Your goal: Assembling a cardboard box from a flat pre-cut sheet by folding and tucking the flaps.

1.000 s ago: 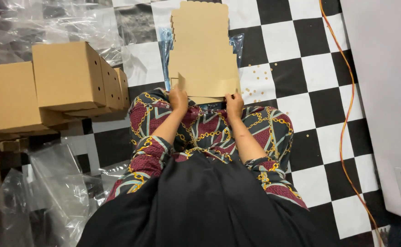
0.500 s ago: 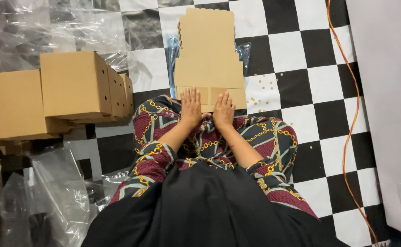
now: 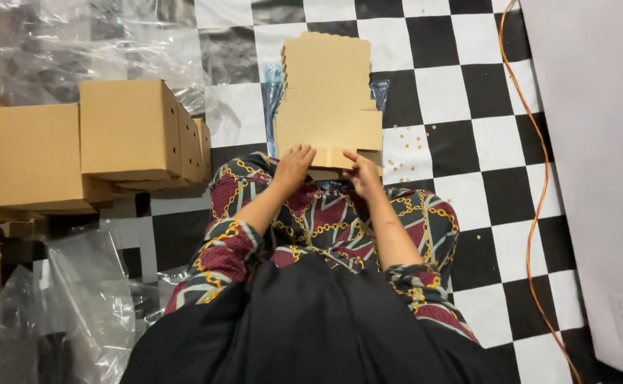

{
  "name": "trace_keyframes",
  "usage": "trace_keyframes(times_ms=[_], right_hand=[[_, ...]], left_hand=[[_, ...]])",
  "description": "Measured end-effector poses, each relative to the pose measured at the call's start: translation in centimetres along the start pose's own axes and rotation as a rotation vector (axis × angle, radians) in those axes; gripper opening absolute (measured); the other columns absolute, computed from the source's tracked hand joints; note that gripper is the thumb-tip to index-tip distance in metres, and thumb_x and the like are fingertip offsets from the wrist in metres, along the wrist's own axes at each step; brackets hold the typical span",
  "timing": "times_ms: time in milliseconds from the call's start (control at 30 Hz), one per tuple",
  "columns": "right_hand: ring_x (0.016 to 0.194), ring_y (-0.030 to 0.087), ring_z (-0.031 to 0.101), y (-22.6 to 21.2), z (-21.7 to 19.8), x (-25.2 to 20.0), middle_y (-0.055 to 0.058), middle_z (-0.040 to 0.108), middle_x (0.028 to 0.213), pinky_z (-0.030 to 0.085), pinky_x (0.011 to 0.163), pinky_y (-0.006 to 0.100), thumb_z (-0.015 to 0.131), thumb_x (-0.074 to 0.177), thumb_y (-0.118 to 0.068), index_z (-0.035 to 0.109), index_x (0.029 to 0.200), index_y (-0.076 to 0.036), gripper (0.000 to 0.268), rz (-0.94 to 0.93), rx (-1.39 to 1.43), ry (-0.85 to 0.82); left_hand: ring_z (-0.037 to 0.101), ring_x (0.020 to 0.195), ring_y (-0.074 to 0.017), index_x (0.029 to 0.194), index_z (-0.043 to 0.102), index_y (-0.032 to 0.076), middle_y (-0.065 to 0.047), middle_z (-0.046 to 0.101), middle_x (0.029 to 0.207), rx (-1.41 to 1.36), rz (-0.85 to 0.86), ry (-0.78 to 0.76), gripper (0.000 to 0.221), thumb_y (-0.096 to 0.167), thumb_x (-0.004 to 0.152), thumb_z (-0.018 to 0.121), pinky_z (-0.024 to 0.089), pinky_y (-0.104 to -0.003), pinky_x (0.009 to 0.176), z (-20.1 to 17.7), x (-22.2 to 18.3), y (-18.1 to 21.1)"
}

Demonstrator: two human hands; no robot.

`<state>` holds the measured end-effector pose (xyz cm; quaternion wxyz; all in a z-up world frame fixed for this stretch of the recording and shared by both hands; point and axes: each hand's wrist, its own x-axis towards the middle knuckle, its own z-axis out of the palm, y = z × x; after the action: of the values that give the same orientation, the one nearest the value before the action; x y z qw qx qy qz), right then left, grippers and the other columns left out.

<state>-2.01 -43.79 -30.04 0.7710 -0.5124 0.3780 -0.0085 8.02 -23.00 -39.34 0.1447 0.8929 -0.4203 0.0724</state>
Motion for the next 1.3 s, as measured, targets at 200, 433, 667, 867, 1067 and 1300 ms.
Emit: trace_keyframes(times_ms=[200, 433, 667, 867, 1067, 1300], right_hand=[[0.142, 0.041, 0.042, -5.8, 0.5, -7.0, 0.022, 0.054, 0.148, 0.035, 0.12, 0.047, 0.039, 0.066, 0.017, 0.058, 0.148, -0.012, 0.09, -0.371, -0.654, -0.213], [0.11, 0.032, 0.059, -0.4, -3.7, 6.8, 0.005, 0.057, 0.113, 0.054, 0.101, 0.035, 0.055, 0.087, 0.005, 0.081, 0.11, -0.023, 0.045, -0.796, -1.039, 0.097], [0.109, 0.033, 0.068, -4.5, -0.6, 5.8, 0.009, 0.073, 0.105, 0.05, 0.1, 0.045, 0.07, 0.084, -0.023, 0.067, 0.112, -0.017, 0.028, -0.384, -1.004, 0.186], [0.103, 0.032, 0.072, -4.7, 1.1, 6.6, 0.006, 0.075, 0.093, 0.053, 0.092, 0.045, 0.072, 0.091, -0.03, 0.063, 0.102, -0.02, 0.017, -0.319, -1.163, 0.257], [0.106, 0.035, 0.062, -3.1, -0.5, 4.9, 0.011, 0.058, 0.112, 0.057, 0.084, 0.042, 0.078, 0.087, -0.027, 0.071, 0.115, -0.016, 0.031, -1.043, -1.458, 0.108], [0.087, 0.017, 0.058, -6.2, -1.0, 12.6, -0.005, 0.058, 0.08, 0.049, 0.062, 0.029, 0.078, 0.073, -0.029, 0.07, 0.079, -0.027, 0.01, -1.582, -1.619, 0.397]], left_hand=[[0.071, 0.079, -0.0129, 0.104, 0.067, 0.033, 0.011, 0.071, 0.086, -0.02, 0.064, 0.214, 0.01, 0.03, 0.098, 0.059, 0.054, -0.032, 0.079, 0.0, 1.0, -1.1], [0.073, 0.075, -0.0246, 0.099, 0.063, 0.024, -0.001, 0.07, 0.074, -0.335, -0.196, 0.11, 0.023, 0.03, 0.084, 0.08, 0.058, -0.039, 0.072, -1.9, 4.0, -1.4], [0.072, 0.101, -0.0335, 0.117, 0.054, 0.016, -0.011, 0.071, 0.099, -0.568, -0.66, -0.059, 0.05, 0.02, 0.08, 0.087, 0.056, -0.049, 0.093, -3.9, 6.8, -1.3], [0.07, 0.101, -0.0284, 0.105, 0.059, 0.022, -0.003, 0.062, 0.1, -0.515, -0.772, -0.202, 0.044, 0.016, 0.075, 0.091, 0.056, -0.047, 0.093, -1.0, 9.7, -2.5], [0.077, 0.085, -0.0289, 0.077, 0.077, 0.023, -0.003, 0.073, 0.073, -0.582, -0.858, -0.328, 0.017, 0.017, 0.072, 0.092, 0.06, -0.047, 0.083, 3.6, 13.0, -6.0], [0.061, 0.12, -0.0484, 0.112, 0.077, 0.006, -0.015, 0.065, 0.135, -0.303, -0.689, -0.297, 0.049, 0.05, 0.099, 0.061, 0.042, -0.066, 0.105, -17.7, 16.1, 0.8]])
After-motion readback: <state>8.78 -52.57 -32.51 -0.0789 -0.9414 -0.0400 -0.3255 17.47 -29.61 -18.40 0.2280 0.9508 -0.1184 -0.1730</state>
